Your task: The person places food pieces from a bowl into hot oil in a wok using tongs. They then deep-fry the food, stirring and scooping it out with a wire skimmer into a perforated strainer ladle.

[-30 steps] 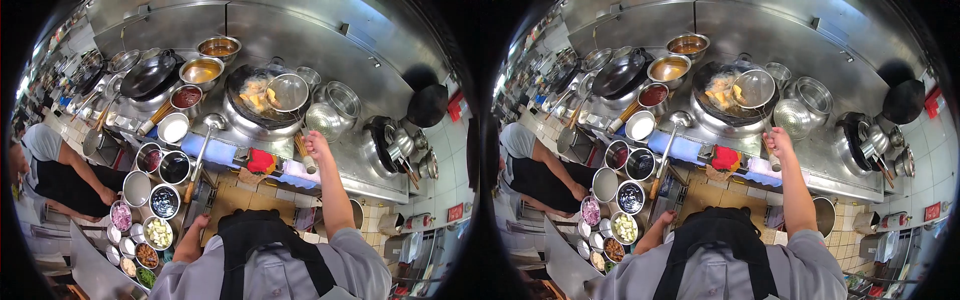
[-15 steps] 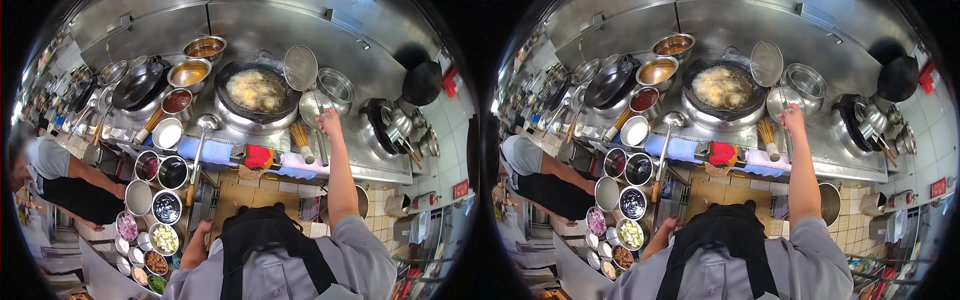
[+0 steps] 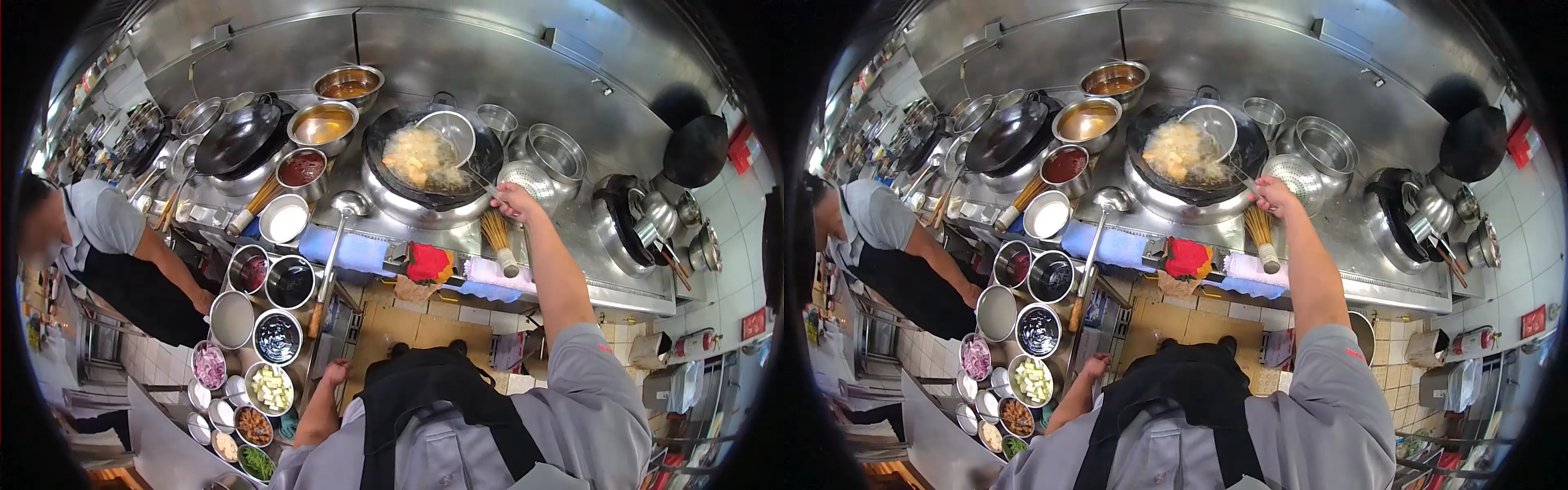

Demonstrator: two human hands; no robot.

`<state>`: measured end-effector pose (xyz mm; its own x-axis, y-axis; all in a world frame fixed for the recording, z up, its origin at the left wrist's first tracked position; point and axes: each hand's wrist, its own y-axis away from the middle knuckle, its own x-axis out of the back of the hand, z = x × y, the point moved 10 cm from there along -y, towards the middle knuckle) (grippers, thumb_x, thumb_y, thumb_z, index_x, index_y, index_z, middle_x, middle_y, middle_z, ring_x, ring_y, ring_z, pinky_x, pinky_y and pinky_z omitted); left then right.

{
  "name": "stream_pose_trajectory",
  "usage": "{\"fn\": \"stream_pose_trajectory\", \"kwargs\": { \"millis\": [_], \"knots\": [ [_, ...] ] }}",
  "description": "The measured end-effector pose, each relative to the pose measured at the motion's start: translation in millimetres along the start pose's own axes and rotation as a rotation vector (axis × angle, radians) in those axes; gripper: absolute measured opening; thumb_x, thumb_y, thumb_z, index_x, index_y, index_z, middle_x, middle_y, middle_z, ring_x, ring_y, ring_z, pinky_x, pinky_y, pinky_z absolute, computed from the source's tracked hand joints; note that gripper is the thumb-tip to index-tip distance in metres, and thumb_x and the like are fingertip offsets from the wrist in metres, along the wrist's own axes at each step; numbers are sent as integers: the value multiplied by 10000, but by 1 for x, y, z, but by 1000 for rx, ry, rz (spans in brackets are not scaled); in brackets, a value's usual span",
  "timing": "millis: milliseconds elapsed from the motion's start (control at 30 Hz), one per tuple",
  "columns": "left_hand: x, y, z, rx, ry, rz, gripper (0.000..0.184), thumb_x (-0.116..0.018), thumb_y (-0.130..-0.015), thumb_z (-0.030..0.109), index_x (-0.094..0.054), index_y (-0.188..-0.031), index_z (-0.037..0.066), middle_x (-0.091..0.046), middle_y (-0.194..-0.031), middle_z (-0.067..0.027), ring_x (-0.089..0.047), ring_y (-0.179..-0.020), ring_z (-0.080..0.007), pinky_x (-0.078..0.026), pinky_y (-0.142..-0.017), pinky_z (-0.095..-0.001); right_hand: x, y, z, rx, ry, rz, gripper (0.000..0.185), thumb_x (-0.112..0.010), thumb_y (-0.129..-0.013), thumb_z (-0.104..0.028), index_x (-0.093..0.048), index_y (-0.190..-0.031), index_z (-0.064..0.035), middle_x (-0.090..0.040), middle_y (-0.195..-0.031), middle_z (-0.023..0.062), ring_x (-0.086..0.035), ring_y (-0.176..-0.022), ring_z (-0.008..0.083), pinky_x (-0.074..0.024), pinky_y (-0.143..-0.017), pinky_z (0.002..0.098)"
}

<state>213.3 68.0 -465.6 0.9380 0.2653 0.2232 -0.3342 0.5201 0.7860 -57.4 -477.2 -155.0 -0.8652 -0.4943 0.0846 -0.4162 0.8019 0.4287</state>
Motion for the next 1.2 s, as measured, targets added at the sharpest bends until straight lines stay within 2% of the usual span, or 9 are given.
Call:
{"fn": "stream_pose_trajectory", "kwargs": {
  "millis": [200,300,633,733,800,1000,1100,1167,1200],
  "knots": [
    [-3,-75,-88,-322,-477,-87,356,-509,-749,266,-541,-1044,68,-569,-1006,-133,-552,-912,-285,-445,-780,-331,-22,-7,12,-157,-256,-204,134,-423,-813,-9,-408,-929,-74,-519,-727,123,-352,-411,54,-287,-319,140],
    [6,-50,-83,59,-75,-71,342,-509,-741,271,-558,-1026,89,-556,-1030,-142,-542,-930,-283,-417,-819,-344,-55,0,15,-139,-329,-185,137,-438,-807,-12,-398,-925,-68,-499,-710,126,-356,-414,56,-293,-320,144],
    [19,-102,-76,-31,-236,-33,304,-524,-738,230,-566,-1006,93,-605,-899,-113,-575,-864,-219,-444,-723,-312,-43,12,22,-126,-397,-133,201,-428,-793,14,-354,-958,-76,-459,-684,110,-359,-423,63,-258,-307,146],
    [9,-60,-42,-341,-454,-87,289,-542,-717,210,-576,-980,94,-604,-899,-112,-572,-859,-236,-443,-726,-315,-29,9,28,-153,-505,-1,219,-433,-787,23,-355,-966,-78,-456,-687,112,-353,-422,64,-258,-305,147],
    [-1,-46,-37,-590,-1000,-28,293,-559,-688,193,-584,-958,82,-608,-898,-106,-578,-837,-237,-445,-729,-320,-38,10,31,-128,-488,-8,229,-433,-783,31,-374,-976,-78,-456,-688,113,-348,-421,64,-262,-303,148],
    [16,-70,-83,-99,-209,38,303,-553,-672,211,-596,-948,95,-611,-878,-112,-586,-804,-252,-442,-741,-326,-40,12,30,-55,-383,38,191,-425,-797,3,-367,-958,-80,-458,-663,82,-351,-417,56,-249,-296,152],
    [14,-82,-81,-43,-180,33,304,-509,-707,265,-598,-953,110,-609,-885,-108,-584,-820,-240,-441,-741,-329,-29,15,24,-51,-355,79,250,-416,-789,5,-370,-1024,-66,-461,-646,79,-354,-409,64,-257,-305,162],
    [5,-55,-26,-331,-599,2,317,-467,-735,296,-591,-967,119,-611,-881,-100,-582,-828,-238,-440,-740,-337,-20,6,22,29,-261,124,274,-427,-789,-17,-371,-1055,-55,-463,-627,75,-360,-404,70,-270,-314,169],
    [4,-59,-26,-210,-510,-20,322,-462,-738,302,-588,-974,123,-604,-907,-104,-573,-852,-243,-439,-746,-341,-27,13,17,21,-184,98,271,-433,-789,-25,-375,-1052,-54,-469,-632,80,-362,-403,72,-276,-315,173]
  ]
}}
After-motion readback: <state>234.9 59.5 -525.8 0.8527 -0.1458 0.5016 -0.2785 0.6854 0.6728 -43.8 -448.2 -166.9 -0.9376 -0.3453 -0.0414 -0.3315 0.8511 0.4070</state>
